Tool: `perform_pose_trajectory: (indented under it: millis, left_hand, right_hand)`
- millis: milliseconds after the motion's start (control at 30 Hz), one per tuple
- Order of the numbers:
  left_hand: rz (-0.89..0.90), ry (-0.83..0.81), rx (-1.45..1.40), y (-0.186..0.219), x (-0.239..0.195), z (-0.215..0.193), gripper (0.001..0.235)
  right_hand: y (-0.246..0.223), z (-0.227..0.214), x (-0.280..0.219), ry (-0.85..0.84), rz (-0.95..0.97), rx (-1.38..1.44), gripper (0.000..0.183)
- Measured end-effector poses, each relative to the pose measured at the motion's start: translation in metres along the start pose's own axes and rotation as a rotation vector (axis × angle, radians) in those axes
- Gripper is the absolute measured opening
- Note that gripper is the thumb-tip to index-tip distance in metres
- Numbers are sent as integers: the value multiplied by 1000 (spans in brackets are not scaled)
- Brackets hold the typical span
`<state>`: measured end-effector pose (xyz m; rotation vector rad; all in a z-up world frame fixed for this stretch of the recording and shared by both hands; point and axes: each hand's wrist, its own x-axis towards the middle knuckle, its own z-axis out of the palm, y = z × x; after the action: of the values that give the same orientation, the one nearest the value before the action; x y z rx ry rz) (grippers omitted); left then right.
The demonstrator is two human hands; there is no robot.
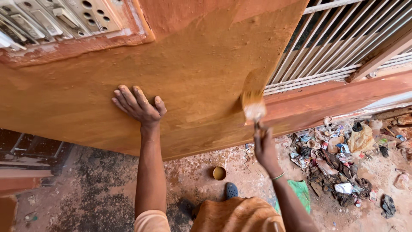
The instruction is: The person paints a wall with a brush, applying a yellowish-brown coat in steady strokes. The person holds the wall with the left hand while brushing with the right hand, working around an electrical switchboard.
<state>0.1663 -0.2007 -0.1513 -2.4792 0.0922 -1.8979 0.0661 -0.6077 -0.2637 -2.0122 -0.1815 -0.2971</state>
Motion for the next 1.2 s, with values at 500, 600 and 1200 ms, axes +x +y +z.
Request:
perform_pose_trajectory:
  millis: [500,600,1200]
  left_hand:
    - [5,16,4,0,4,1,68]
    - [10,25,11,-1,3,1,67]
    - [13,29,-13,-1,5,0,68]
  right_hand:
    - [-81,-79,14,-205,-43,421,19]
    - [-145,-115,18,-89,-154,547,38]
    - [42,71,-41,-237,348,244,17]
